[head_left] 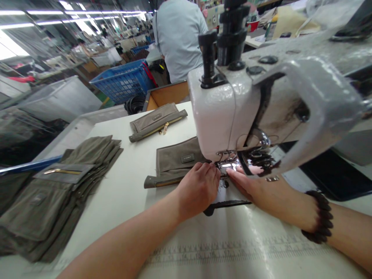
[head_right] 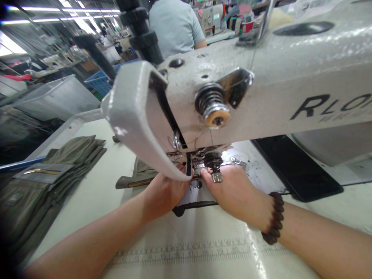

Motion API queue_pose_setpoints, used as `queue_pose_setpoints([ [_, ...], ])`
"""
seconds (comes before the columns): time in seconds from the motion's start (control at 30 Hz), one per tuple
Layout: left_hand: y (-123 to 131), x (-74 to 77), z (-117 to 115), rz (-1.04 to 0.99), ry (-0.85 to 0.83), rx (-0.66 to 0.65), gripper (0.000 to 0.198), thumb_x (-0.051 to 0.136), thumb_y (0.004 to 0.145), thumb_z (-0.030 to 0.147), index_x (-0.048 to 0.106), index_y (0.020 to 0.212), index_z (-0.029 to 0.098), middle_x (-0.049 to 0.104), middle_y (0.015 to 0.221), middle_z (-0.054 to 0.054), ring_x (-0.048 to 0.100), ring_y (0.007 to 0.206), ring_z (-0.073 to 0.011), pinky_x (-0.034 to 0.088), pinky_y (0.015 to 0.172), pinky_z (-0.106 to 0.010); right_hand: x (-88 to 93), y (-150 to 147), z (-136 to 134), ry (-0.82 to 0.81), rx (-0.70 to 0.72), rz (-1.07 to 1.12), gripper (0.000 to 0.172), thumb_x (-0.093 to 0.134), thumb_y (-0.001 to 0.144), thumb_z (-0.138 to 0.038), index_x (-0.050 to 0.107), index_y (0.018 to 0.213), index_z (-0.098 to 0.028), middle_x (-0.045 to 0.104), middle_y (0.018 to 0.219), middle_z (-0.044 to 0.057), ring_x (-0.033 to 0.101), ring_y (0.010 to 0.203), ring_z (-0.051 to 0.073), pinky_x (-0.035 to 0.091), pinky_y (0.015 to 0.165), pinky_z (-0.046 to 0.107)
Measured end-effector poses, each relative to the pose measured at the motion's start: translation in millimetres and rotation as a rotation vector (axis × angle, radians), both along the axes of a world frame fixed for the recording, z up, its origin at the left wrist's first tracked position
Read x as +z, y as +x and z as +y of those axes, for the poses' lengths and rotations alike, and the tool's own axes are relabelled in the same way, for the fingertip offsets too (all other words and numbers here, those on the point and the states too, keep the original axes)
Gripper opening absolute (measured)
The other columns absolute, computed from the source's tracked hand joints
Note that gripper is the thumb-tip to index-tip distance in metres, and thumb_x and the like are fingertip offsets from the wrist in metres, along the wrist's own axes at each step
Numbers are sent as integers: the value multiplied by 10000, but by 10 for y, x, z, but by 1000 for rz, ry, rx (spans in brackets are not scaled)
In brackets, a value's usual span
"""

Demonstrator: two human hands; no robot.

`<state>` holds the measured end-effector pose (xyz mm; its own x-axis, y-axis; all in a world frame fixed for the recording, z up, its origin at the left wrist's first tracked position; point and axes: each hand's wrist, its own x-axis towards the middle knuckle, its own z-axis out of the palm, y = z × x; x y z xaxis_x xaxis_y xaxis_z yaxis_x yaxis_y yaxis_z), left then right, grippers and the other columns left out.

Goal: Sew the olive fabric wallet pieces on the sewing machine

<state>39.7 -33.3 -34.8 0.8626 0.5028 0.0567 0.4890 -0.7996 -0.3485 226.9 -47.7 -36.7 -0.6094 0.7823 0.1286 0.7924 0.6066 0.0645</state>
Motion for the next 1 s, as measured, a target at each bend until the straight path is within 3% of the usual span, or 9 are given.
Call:
queue_pose_setpoints([
  [0.37, -18, 3, 18, 9, -9, -10, 285, 342, 885, 117, 519, 1080, 9, 587, 1070, -191, 553, 972, -233, 435, 800, -361, -15, -2, 10, 13, 10, -1, 227, 427, 817, -100, 586, 960, -175, 625, 761, 57, 544, 617, 163, 304, 554, 278],
  [0.63, -36, 14, -43, -49, -12, -41, 294, 342, 881, 136, 529, 1072, 15, 611, 1022, -173, 568, 918, -226, 434, 769, -351, 41, -5, -37, 8, -7, 41, 171, 448, 785, -92, 581, 796, -200, 565, 575, 11, 490, 509, 156, 180, 483, 288],
  [0.83, -49, -14, -3, -82, 34, -44, 303, 330, 876, 117, 541, 1058, -2, 620, 1010, -172, 575, 913, -234, 454, 773, -345, 38, -17, 4, -34, -34, 3, 226, 415, 813, -85, 591, 901, -195, 623, 716, 47, 520, 569, 156, 205, 503, 279],
  [1.0, -32, -38, 66, -103, -2, -8, 287, 332, 877, 111, 547, 1049, 30, 623, 1012, -152, 582, 880, -221, 469, 739, -341, 36, -6, 42, -79, -42, 80, 198, 429, 833, -121, 606, 885, -192, 606, 644, 21, 505, 534, 142, 216, 499, 273],
])
